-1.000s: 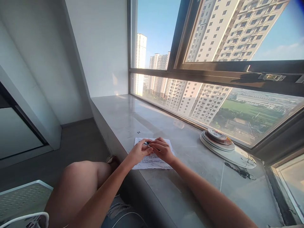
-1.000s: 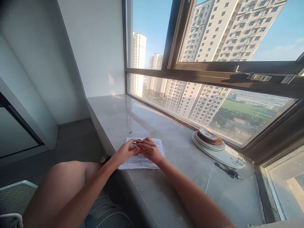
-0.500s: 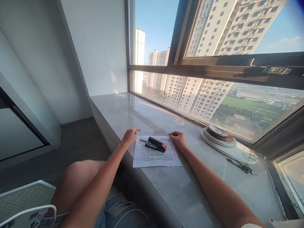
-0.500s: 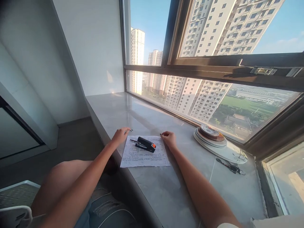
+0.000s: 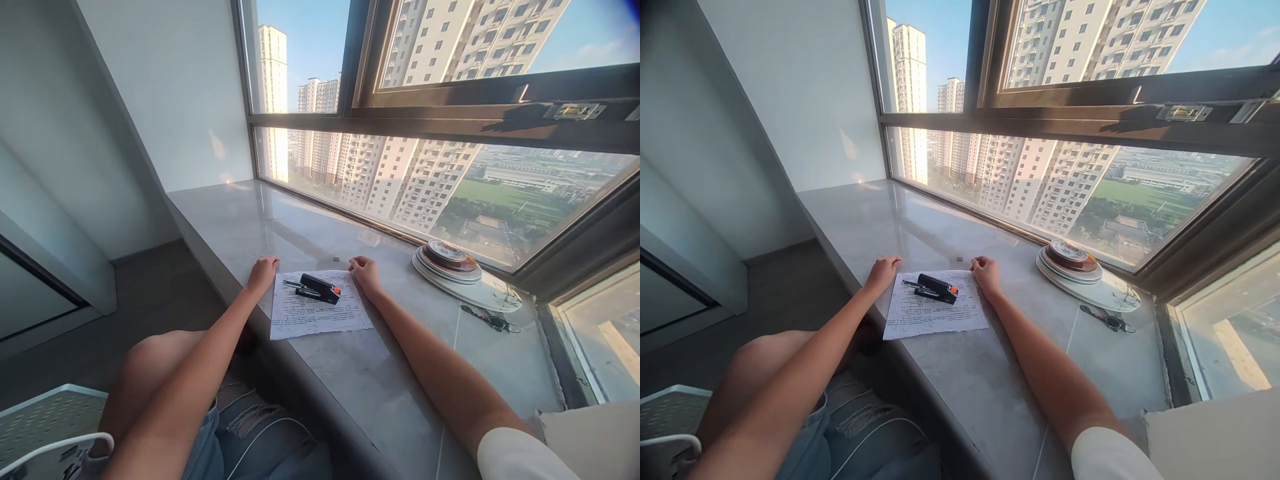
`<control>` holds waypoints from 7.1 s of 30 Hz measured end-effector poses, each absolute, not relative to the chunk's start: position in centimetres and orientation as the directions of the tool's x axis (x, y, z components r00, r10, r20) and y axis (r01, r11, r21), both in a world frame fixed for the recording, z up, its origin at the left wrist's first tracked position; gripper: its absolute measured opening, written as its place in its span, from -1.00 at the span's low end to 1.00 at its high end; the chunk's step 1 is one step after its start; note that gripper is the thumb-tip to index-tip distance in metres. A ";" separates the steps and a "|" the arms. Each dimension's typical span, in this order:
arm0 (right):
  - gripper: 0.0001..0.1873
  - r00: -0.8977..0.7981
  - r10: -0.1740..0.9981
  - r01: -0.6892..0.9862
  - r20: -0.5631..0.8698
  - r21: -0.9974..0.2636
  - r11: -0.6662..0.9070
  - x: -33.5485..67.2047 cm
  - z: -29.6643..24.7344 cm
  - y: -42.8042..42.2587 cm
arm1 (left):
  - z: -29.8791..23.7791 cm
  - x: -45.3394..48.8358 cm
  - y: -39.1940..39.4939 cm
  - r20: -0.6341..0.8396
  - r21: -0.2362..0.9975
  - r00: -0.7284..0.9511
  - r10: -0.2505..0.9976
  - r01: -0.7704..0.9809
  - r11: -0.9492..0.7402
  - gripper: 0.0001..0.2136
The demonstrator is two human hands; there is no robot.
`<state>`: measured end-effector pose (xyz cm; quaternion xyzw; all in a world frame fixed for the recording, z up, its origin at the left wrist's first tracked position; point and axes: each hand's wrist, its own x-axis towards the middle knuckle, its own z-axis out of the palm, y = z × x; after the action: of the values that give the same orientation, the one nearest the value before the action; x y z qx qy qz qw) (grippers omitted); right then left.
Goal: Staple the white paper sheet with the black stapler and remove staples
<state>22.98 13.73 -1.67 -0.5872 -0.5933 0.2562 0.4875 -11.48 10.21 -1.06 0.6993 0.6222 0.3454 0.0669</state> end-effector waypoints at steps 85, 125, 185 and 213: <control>-0.65 -0.199 0.891 0.649 0.408 -0.626 0.432 23.1 -1.4 14.0 | 8.6 -16.5 -0.6 0.296 0.840 -0.312 0.903 0.535 -0.091 -0.77; -0.39 -0.321 0.936 0.911 0.142 -0.224 0.346 14.4 -2.2 12.9 | 2.4 -13.2 0.8 0.070 0.430 -0.305 0.950 0.868 0.248 -0.64; -0.50 -0.262 0.838 0.588 0.478 -0.610 0.532 28.6 -0.3 12.5 | -1.4 -6.3 -0.4 0.286 0.381 0.091 0.954 0.903 -0.200 -0.54; -0.47 -0.284 0.763 0.737 0.581 -0.377 0.561 25.8 -0.1 10.6 | -1.5 -5.8 -0.7 0.333 0.459 0.059 0.941 0.862 -0.216 -0.58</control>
<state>25.76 10.59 -0.09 -0.4679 -0.8012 0.0176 0.3726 -5.78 -0.67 -1.49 0.7243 0.6223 0.2887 0.0688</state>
